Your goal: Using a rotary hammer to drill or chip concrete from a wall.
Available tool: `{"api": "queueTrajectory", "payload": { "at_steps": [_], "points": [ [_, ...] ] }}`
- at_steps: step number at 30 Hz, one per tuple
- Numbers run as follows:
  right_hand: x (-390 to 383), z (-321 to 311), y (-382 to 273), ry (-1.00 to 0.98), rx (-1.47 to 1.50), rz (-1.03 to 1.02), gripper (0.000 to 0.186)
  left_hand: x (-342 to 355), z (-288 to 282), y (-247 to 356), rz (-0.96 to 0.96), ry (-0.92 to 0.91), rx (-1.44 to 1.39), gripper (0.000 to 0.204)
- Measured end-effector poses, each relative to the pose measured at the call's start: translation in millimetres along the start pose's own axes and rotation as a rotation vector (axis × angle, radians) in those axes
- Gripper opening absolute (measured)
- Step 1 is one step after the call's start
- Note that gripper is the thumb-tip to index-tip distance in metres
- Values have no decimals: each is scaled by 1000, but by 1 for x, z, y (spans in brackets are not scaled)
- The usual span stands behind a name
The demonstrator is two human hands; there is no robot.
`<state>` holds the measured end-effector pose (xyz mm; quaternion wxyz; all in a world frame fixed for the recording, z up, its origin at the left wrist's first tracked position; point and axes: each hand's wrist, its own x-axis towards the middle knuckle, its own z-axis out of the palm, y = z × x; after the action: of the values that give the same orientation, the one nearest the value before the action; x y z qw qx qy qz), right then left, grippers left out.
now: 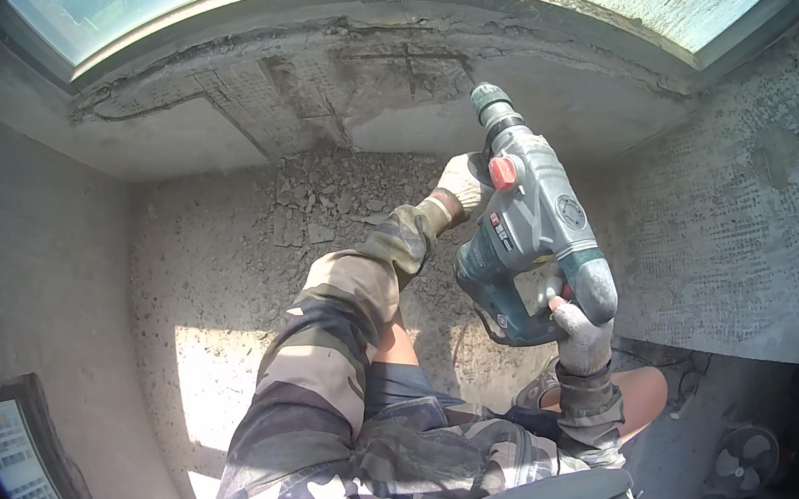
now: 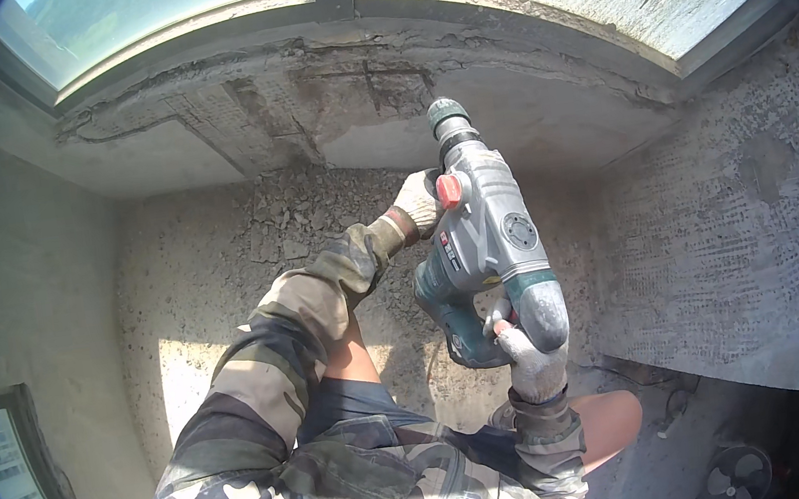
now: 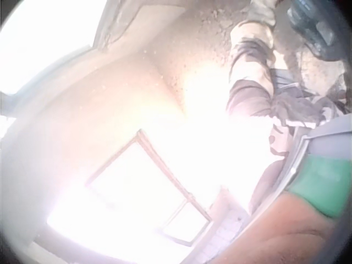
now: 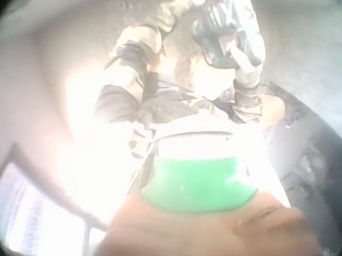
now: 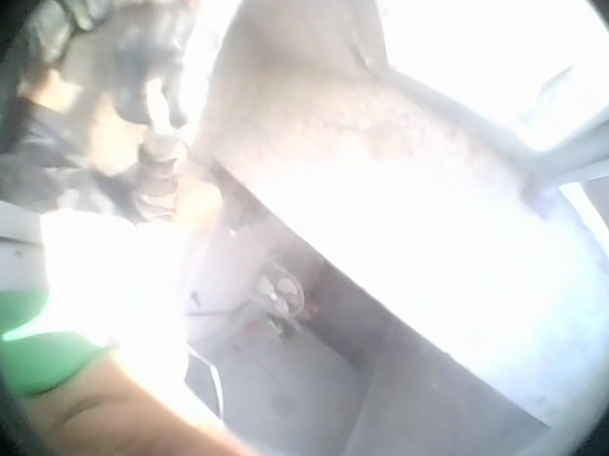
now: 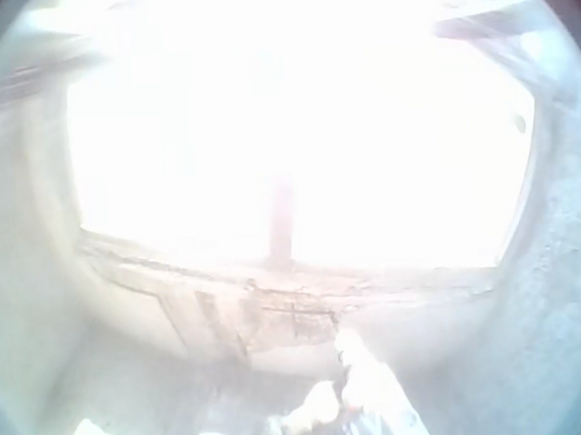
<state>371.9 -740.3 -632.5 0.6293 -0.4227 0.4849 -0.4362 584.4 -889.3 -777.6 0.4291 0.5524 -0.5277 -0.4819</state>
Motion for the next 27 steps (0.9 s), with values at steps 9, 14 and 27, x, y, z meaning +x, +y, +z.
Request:
{"api": "queueTrajectory", "payload": {
  "at_steps": [9, 14, 27],
  "points": [
    [3, 67, -8, 14, -121, -96, 23, 11, -40, -20, 135, -109, 363, 31],
    [9, 89, 6, 77, -47, -129, 24, 18, -54, -44, 535, -55, 858, 33],
    [-12, 87, -31, 56, -131, -141, 21, 5, -28, -8, 62, -241, 96, 39]
  ]
}}
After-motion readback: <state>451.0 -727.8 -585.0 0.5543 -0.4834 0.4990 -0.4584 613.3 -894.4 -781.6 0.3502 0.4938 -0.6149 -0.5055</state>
